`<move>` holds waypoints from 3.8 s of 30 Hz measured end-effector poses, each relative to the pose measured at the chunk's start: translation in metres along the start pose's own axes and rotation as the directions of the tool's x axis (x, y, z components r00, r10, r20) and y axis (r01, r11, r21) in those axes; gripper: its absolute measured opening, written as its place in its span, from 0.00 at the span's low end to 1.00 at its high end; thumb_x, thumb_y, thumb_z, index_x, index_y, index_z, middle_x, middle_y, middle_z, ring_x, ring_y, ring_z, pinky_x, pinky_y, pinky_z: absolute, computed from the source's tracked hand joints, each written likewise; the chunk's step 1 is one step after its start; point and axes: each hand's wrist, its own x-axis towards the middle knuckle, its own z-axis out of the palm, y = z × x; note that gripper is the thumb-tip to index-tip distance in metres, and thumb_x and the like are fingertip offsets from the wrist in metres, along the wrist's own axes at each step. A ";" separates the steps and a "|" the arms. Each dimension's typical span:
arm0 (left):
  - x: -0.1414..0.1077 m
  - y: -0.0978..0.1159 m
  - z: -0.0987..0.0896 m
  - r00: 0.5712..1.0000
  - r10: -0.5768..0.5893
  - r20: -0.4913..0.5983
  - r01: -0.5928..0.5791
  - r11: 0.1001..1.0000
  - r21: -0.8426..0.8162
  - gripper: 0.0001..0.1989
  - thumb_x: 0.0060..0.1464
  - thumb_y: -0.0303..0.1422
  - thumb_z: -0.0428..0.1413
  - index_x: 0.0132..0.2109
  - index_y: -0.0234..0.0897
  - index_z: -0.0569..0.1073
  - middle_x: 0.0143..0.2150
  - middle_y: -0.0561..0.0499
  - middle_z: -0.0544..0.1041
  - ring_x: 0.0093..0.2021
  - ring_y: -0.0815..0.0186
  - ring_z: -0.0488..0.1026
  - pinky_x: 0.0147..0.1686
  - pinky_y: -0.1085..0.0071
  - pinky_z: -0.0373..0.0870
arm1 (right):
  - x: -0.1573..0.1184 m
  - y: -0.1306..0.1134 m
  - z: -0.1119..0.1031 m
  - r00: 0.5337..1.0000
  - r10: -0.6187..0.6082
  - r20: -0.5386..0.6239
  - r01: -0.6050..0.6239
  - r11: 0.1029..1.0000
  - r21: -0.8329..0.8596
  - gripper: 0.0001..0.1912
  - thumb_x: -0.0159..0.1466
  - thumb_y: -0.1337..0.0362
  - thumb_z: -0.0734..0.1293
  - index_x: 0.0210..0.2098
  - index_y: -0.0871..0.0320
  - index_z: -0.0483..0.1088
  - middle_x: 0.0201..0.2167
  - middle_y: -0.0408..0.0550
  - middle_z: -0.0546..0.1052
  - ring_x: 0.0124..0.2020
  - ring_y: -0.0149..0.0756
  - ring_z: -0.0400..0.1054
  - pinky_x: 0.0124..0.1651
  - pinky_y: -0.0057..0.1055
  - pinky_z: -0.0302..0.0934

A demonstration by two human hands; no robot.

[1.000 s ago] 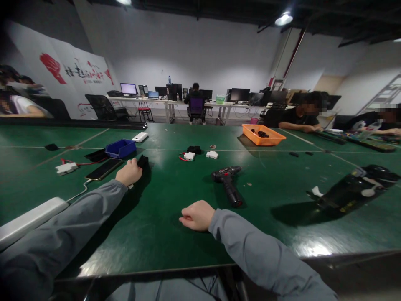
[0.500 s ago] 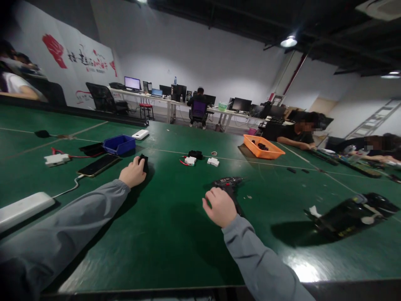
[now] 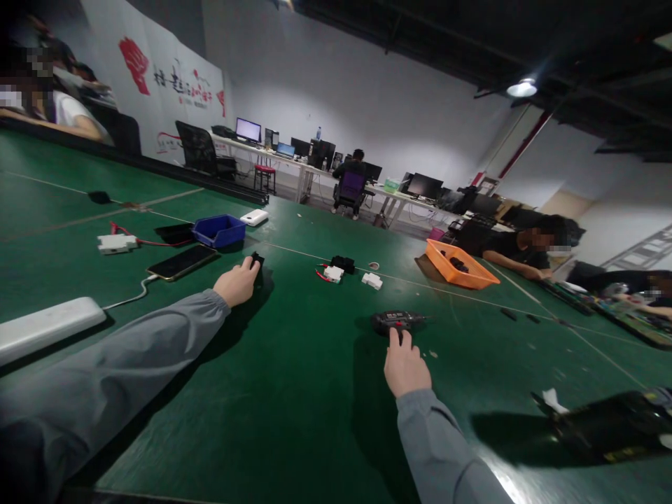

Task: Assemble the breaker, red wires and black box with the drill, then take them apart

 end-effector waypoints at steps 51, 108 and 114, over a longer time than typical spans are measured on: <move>0.014 -0.044 0.018 0.983 0.147 -0.110 -0.160 0.980 -0.121 0.31 0.56 0.30 0.48 0.67 0.40 0.58 0.69 0.43 0.57 0.56 0.55 0.72 0.50 0.63 0.75 | 0.059 -0.105 0.008 0.847 -0.497 -0.190 0.505 0.636 0.583 0.12 0.68 0.65 0.60 0.45 0.52 0.73 0.47 0.46 0.74 0.38 0.34 0.72 0.40 0.29 0.64; 0.021 -0.048 0.036 0.997 -0.035 -0.074 0.016 0.971 -0.238 0.32 0.55 0.28 0.46 0.67 0.24 0.54 0.61 0.30 0.64 0.58 0.49 0.68 0.56 0.56 0.67 | 0.261 -0.131 0.030 0.946 -0.320 0.052 0.291 0.910 0.294 0.21 0.68 0.61 0.58 0.60 0.54 0.66 0.50 0.56 0.71 0.47 0.44 0.71 0.47 0.36 0.62; 0.025 -0.052 0.048 0.996 0.079 -0.049 -0.089 0.959 -0.268 0.42 0.47 0.23 0.48 0.70 0.31 0.50 0.71 0.36 0.50 0.71 0.51 0.48 0.66 0.53 0.54 | 0.260 -0.129 0.040 0.962 -0.272 0.032 0.255 0.933 0.255 0.22 0.69 0.58 0.56 0.58 0.59 0.65 0.54 0.61 0.65 0.52 0.48 0.67 0.51 0.39 0.61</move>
